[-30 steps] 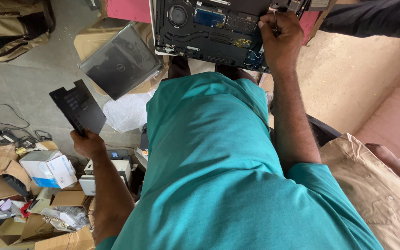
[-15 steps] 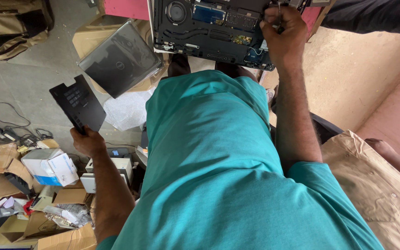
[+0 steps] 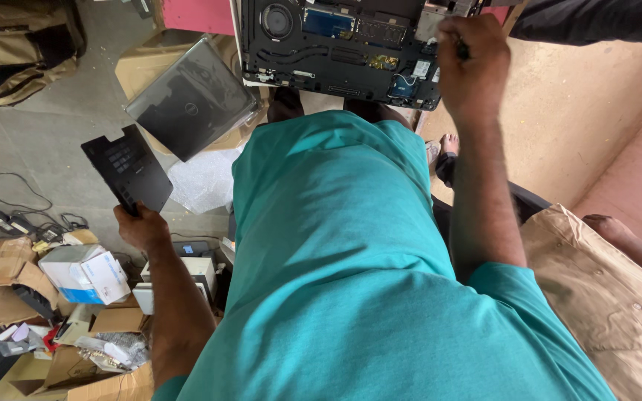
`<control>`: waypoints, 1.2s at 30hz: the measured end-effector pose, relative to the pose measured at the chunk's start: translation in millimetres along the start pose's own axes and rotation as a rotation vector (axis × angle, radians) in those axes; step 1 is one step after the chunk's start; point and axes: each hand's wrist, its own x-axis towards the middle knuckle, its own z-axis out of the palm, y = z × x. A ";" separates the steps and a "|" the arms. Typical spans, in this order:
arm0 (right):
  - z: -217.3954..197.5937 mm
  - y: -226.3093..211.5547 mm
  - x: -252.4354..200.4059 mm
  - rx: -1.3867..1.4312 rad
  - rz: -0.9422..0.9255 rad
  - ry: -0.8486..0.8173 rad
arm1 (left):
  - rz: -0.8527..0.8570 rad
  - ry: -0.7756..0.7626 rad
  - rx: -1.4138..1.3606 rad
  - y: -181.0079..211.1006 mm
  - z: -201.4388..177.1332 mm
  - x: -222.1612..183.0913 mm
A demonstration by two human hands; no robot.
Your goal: The person disassembles a laptop by removing the battery, keyboard, and internal cables, and then begins to reassemble it by placing the back panel and checking the ports.
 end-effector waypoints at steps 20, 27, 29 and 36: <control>-45.4 -52.5 9.6 -0.116 -0.098 -0.050 | -0.028 0.075 -0.007 -8.6 17.3 2.5; -28.7 -47.4 9.0 -0.226 -0.126 -0.067 | -0.029 0.079 -0.012 2.1 12.1 7.3; -27.5 -46.7 8.7 -0.248 -0.138 -0.064 | -0.071 0.066 -0.024 5.8 11.1 8.1; -26.4 -44.8 6.0 -0.241 -0.141 -0.078 | -0.059 0.073 0.006 -0.7 10.0 1.5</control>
